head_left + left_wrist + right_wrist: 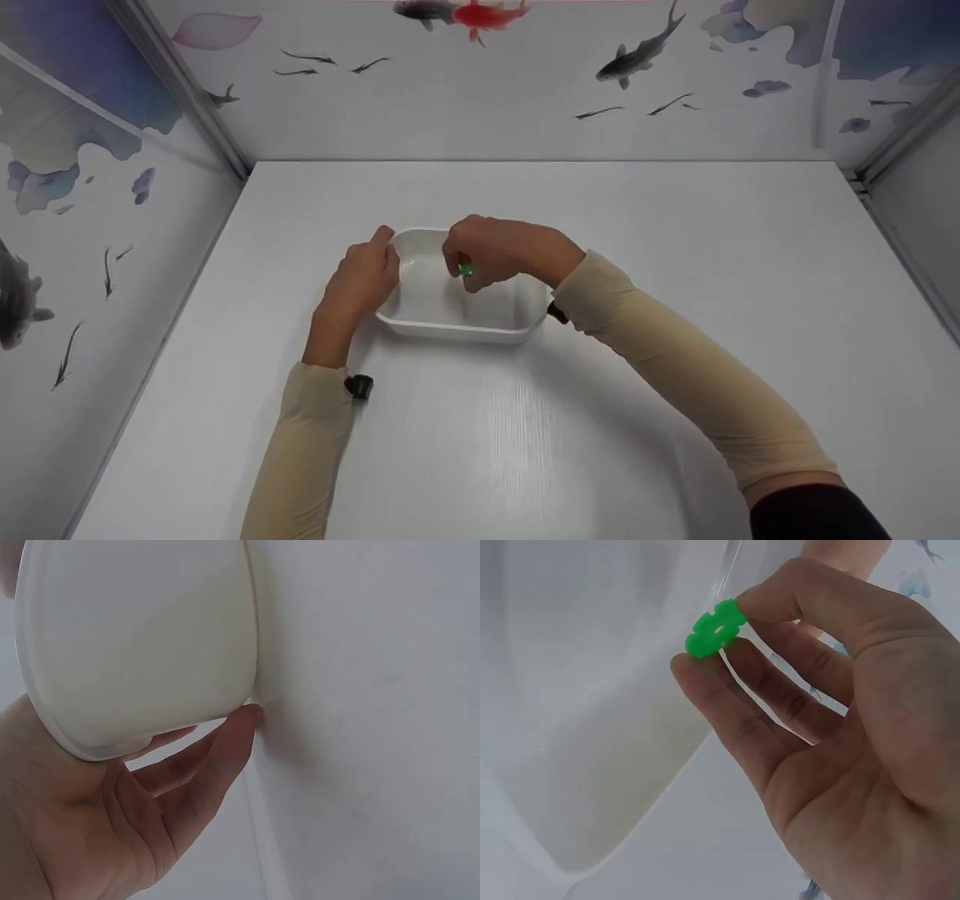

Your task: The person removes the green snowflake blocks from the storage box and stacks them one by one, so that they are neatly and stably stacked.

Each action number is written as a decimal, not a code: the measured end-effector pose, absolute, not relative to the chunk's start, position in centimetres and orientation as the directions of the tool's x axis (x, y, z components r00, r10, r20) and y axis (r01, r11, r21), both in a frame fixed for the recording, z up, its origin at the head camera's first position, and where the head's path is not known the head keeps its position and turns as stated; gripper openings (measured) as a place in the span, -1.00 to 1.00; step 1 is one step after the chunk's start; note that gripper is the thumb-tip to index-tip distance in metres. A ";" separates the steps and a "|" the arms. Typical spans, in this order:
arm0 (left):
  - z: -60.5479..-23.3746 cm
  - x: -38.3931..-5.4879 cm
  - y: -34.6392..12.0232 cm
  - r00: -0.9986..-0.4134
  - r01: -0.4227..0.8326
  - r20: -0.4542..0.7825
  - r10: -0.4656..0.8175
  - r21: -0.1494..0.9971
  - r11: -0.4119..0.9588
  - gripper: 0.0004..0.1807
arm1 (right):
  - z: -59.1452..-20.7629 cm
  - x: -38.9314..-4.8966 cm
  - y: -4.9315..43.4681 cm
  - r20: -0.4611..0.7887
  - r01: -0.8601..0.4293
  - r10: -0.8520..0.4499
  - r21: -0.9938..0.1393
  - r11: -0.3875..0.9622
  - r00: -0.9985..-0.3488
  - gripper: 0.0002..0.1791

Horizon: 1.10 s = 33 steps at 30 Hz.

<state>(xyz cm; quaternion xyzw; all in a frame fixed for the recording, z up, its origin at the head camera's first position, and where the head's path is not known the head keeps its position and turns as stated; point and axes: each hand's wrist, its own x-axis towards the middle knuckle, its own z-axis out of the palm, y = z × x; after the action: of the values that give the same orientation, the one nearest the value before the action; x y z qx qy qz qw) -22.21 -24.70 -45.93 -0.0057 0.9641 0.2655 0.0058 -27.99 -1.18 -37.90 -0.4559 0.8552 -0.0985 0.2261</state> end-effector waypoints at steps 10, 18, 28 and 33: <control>-45.9 -22.2 -24.8 -1.000 -0.023 -0.026 -0.012 0.511 0.859 -0.55 | -37.6 -27.3 2.9 0.017 -0.796 -0.891 -0.457 0.396 -0.453 -0.79; -46.1 -22.2 -24.7 -1.000 -0.020 -0.015 -0.015 0.513 0.858 -0.54 | -38.2 -26.3 5.9 0.115 -0.754 -0.868 -0.558 0.346 -0.483 -0.80; -46.1 -22.0 -24.6 -1.000 -0.023 -0.021 -0.014 0.511 0.859 -0.53 | -39.5 -24.4 9.8 0.231 -0.732 -0.820 -0.615 0.293 -0.523 -0.72; -45.9 -22.0 -24.4 -1.000 -0.025 -0.018 -0.019 0.510 0.860 -0.54 | -40.5 -24.1 11.6 0.277 -0.760 -0.790 -0.560 0.330 -0.546 -0.73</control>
<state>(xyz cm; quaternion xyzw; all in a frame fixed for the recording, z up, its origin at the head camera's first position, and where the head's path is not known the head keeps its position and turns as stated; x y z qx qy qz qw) -22.00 -24.41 -45.87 -0.0114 0.9642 0.2647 0.0062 -24.12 11.60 -40.46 -0.4756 0.8150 -0.3301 0.0226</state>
